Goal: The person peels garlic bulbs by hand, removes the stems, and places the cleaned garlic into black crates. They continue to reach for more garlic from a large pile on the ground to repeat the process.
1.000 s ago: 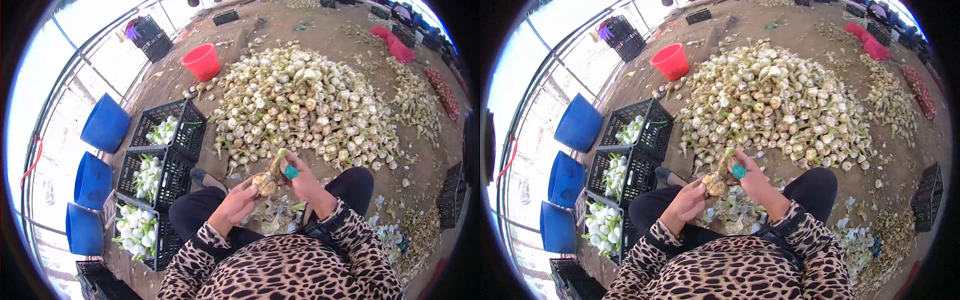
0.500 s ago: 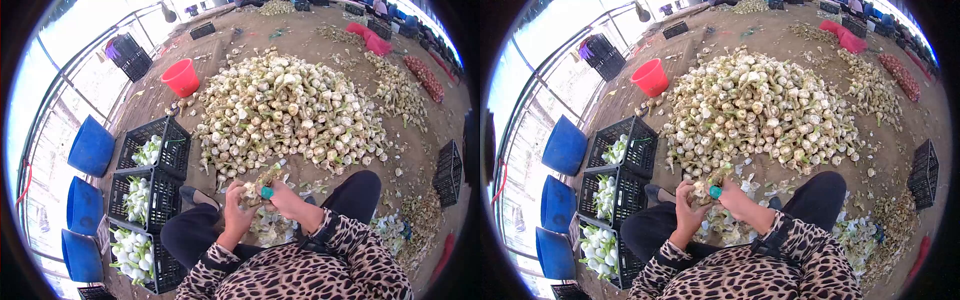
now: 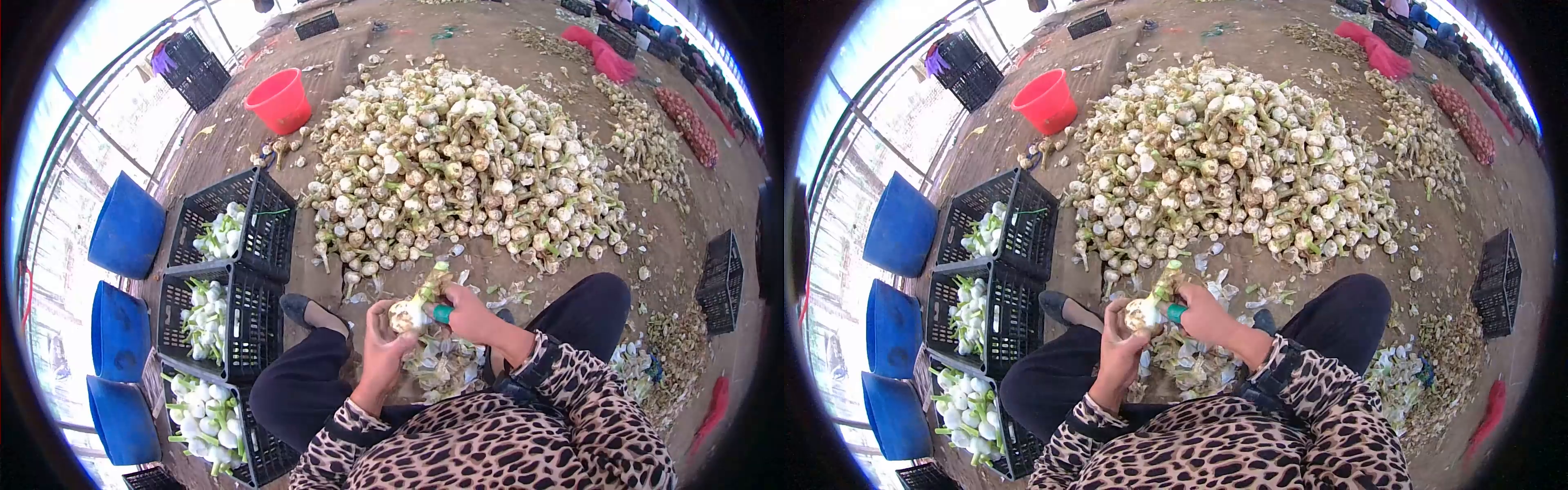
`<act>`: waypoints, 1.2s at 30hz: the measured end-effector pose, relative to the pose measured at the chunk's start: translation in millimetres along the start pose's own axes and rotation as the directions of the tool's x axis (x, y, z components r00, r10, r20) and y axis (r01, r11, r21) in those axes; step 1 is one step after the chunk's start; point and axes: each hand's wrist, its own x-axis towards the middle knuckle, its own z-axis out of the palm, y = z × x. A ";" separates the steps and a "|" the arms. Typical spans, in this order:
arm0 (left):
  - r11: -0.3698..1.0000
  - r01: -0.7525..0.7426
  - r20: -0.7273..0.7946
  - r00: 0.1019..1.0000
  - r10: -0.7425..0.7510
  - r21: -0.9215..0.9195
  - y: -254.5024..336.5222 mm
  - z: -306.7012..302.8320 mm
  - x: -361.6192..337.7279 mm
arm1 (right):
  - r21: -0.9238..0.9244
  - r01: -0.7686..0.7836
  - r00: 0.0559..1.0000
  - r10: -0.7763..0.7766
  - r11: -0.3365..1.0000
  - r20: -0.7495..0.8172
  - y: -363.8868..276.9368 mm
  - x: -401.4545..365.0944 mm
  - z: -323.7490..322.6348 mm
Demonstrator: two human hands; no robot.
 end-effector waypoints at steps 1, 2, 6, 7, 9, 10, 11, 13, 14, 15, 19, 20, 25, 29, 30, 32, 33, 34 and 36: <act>0.998 0.057 -0.016 0.998 -0.057 -0.011 1.6 1.7 -2.1 | -0.082 0.127 0.991 -0.131 0.989 -0.037 2.7 2.1 0.9; 0.991 0.081 -0.028 0.996 -0.084 -0.104 2.0 0.1 -3.9 | -0.169 0.248 0.963 -0.262 0.954 -0.066 5.5 3.4 0.6; 0.954 0.192 0.002 0.980 -0.197 -0.231 2.4 -0.3 -6.8 | -0.124 0.249 0.963 -0.258 0.961 -0.071 3.6 -5.2 1.5; 0.965 0.196 -0.106 0.971 -0.216 -0.172 -5.2 -6.2 -1.0 | -0.094 0.247 0.967 -0.251 0.964 -0.032 26.5 11.1 10.6; 0.973 0.220 -0.120 0.966 -0.228 -0.074 -5.2 -1.7 3.9 | -0.034 0.237 0.971 -0.235 0.971 0.047 69.2 39.6 24.9; 0.964 0.229 -0.134 0.960 -0.247 -0.135 -2.3 9.7 3.4 | -0.055 0.265 0.957 -0.269 0.963 -0.103 51.7 24.7 22.5; 0.969 0.246 -0.059 0.967 -0.247 -0.024 2.5 17.7 0.3 | -0.063 0.262 0.925 -0.270 0.963 -0.269 19.6 -0.4 21.4; 0.955 0.222 -0.034 0.975 -0.219 0.198 -1.7 14.6 -0.6 | -0.078 0.196 0.921 -0.211 0.978 -0.328 52.5 23.1 23.8; 0.932 0.207 -0.051 0.978 -0.201 0.297 -8.8 10.0 2.0 | -0.049 0.172 0.934 -0.179 0.984 -0.310 34.0 7.0 14.5; 0.901 0.193 -0.068 0.981 -0.181 0.389 -13.9 14.1 1.1 | -0.077 0.156 0.934 -0.173 0.985 -0.314 35.8 3.3 8.1; 0.896 0.080 -0.067 0.996 -0.056 0.436 -17.8 35.9 -3.7 | -0.134 0.153 0.941 -0.186 0.979 -0.283 37.1 -1.5 -0.9; 0.934 0.146 -0.085 0.988 -0.125 0.327 -18.7 32.8 -0.8 | -0.137 0.171 0.942 -0.203 0.976 -0.267 31.7 -7.3 -2.9; 0.945 0.322 -0.114 0.943 -0.313 0.064 -20.2 20.4 5.8 | -0.110 0.299 0.895 -0.319 0.948 -0.313 17.0 -23.1 -13.7; 0.937 0.349 0.020 0.937 -0.349 0.004 -33.1 -13.3 9.8 | -0.079 0.395 0.834 -0.394 0.915 -0.387 34.3 -8.2 -26.9; 0.965 0.177 0.155 0.966 -0.208 0.194 -33.8 -16.7 8.6 | -0.127 0.328 0.835 -0.351 0.936 -0.424 37.0 -6.8 -32.3; 0.855 -0.246 0.478 0.879 -0.003 0.457 -33.7 -19.7 5.5 | -0.212 0.181 0.819 -0.266 0.960 -0.508 41.3 -6.4 -47.9; 0.890 -0.115 0.359 0.931 -0.058 0.442 -33.3 -18.0 4.9 | -0.346 0.137 0.774 -0.318 0.928 -0.548 66.8 13.3 -47.6; 0.913 0.014 0.238 0.964 -0.121 0.408 -33.2 -14.9 4.3 | -0.389 0.127 0.740 -0.348 0.913 -0.576 70.0 17.1 -52.1; 0.921 0.261 -0.002 0.962 -0.272 0.289 -32.1 -11.4 1.6 | -0.468 0.098 0.670 -0.407 0.878 -0.621 75.5 19.4 -55.2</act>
